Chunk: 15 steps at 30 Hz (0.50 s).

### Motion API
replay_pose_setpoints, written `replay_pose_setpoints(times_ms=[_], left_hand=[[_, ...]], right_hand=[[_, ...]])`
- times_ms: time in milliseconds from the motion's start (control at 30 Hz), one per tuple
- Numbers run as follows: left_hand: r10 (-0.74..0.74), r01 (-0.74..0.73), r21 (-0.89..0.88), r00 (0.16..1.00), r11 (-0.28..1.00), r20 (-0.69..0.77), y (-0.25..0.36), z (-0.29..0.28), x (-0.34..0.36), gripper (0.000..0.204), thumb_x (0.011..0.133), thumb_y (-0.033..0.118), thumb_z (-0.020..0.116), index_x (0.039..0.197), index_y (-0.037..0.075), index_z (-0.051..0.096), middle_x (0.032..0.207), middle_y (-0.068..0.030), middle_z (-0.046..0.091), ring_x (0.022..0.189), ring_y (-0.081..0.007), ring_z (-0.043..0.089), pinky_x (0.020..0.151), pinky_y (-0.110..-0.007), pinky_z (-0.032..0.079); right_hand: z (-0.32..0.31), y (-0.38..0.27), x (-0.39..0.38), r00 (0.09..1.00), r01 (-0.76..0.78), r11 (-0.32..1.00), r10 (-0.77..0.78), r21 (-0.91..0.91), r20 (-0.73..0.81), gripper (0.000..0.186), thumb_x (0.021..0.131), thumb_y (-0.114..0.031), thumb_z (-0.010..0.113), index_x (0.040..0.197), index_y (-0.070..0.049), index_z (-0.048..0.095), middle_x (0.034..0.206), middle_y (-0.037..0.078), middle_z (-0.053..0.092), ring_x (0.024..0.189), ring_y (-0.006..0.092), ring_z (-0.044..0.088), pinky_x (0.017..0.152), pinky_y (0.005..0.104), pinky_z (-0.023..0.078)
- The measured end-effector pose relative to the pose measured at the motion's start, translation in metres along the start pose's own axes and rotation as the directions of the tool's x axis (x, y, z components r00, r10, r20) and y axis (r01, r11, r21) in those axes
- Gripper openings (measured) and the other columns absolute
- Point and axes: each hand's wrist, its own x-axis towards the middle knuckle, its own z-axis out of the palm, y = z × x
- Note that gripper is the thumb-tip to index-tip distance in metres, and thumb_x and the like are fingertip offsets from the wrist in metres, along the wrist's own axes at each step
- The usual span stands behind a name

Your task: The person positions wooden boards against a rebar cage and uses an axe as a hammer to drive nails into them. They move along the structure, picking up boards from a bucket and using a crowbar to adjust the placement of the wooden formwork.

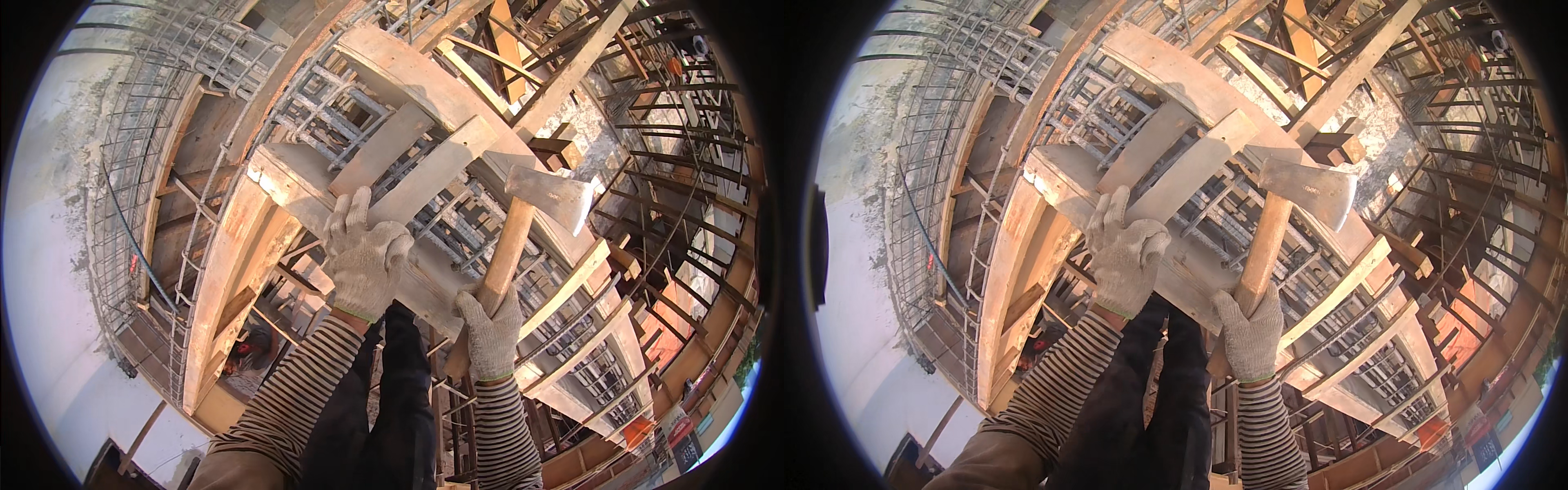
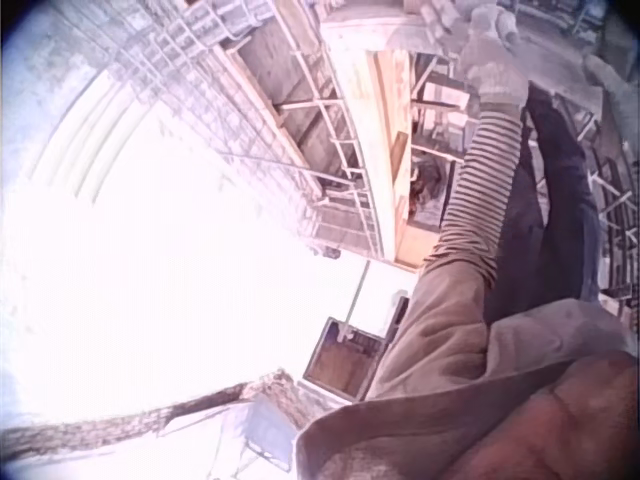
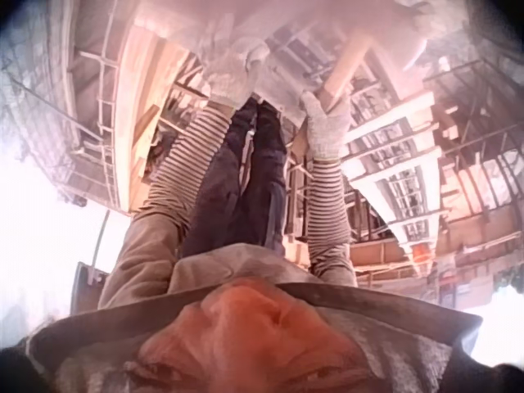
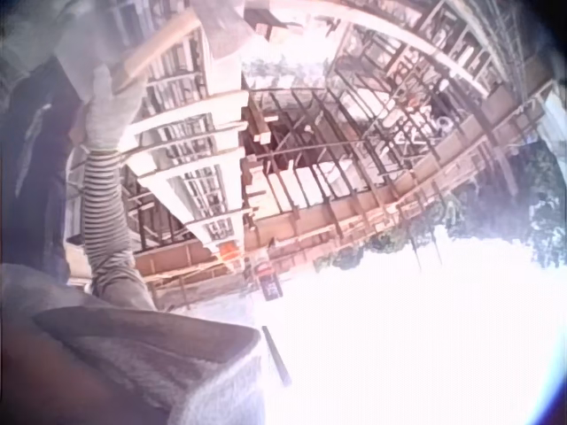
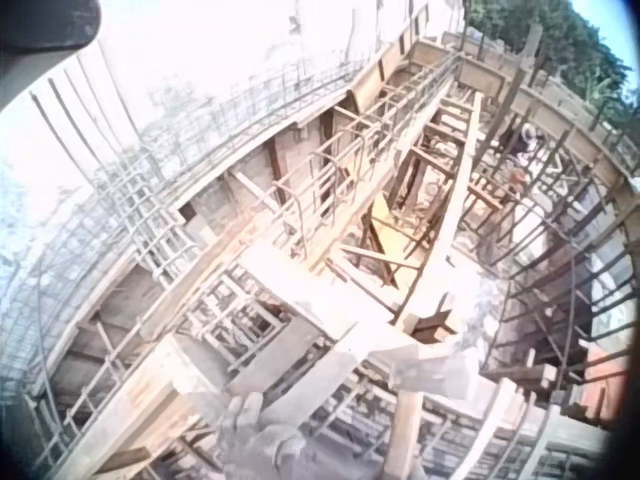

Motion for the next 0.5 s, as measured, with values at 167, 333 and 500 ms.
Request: replay_pose_setpoints(times_ms=[167, 333, 500], left_hand=[[0.131, -0.149, 0.099, 0.976, 0.984, 0.173, -0.011, 0.011, 0.016, 0.016, 0.090, 0.033, 0.075, 0.105, 0.027, 0.077, 0.164, -0.0158, 0.037, 0.150, -0.0410, 0.035, 0.123, -0.057, 0.029], [0.109, -0.144, 0.122, 0.959, 0.982, 0.260, -0.013, 0.017, 0.018, 0.025, 0.088, 0.025, 0.080, 0.112, 0.027, 0.078, 0.164, -0.0192, 0.038, 0.142, -0.0436, 0.043, 0.118, -0.057, 0.036], [0.148, -0.174, 0.220, 0.980, 0.960, 0.133, -0.029, 0.001, 0.050, 0.025, 0.094, 0.033, 0.074, 0.118, 0.029, 0.072, 0.165, -0.0152, 0.034, 0.143, -0.0393, 0.041, 0.116, -0.057, 0.038]], right_hand=[[-0.001, 0.014, -0.003, 0.999, -0.018, 0.999, 0.016, -0.037, -0.045, 0.038, 0.090, -0.023, 0.082, 0.114, -0.001, 0.062, 0.094, 0.007, 0.071, 0.083, 0.0156, 0.067, 0.074, 0.0326, 0.056], [0.004, 0.032, -0.015, 0.997, -0.062, 0.990, 0.054, -0.130, -0.061, 0.037, 0.090, -0.025, 0.082, 0.112, -0.001, 0.063, 0.092, 0.007, 0.070, 0.079, 0.0157, 0.068, 0.073, 0.0339, 0.056], [0.008, 0.025, -0.028, 0.994, -0.110, 0.981, 0.104, -0.160, -0.042, 0.037, 0.089, -0.028, 0.080, 0.109, -0.001, 0.064, 0.089, 0.013, 0.070, 0.078, 0.0232, 0.070, 0.075, 0.0390, 0.056]])
